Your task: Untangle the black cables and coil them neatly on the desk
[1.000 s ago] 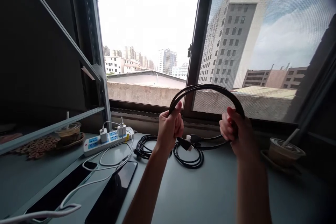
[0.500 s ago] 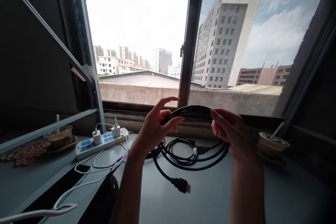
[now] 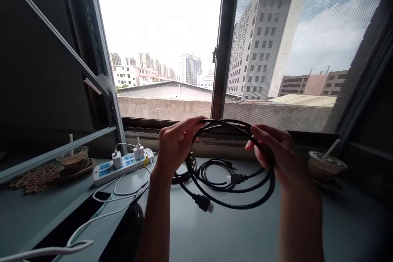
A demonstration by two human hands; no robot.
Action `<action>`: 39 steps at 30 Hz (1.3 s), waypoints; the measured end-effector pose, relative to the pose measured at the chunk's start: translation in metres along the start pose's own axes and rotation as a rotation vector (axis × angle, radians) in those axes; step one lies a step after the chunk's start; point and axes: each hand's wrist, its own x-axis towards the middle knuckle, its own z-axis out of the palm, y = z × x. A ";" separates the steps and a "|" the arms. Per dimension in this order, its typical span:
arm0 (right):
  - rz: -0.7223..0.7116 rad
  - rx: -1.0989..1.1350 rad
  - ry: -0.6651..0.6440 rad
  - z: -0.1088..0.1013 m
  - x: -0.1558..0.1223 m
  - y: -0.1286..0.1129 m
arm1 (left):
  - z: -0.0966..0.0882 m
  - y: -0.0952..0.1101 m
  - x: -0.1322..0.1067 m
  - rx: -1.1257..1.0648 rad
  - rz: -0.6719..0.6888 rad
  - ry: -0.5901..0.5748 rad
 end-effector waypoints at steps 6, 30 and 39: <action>-0.013 -0.049 0.322 -0.019 0.015 0.011 | -0.025 -0.012 0.003 -0.074 -0.301 0.123; -0.161 -0.414 0.123 -0.019 0.001 0.009 | -0.007 0.011 0.004 -0.200 -0.343 0.304; -0.229 -0.637 0.124 0.009 0.004 0.010 | 0.003 0.024 0.002 -0.225 -0.267 0.197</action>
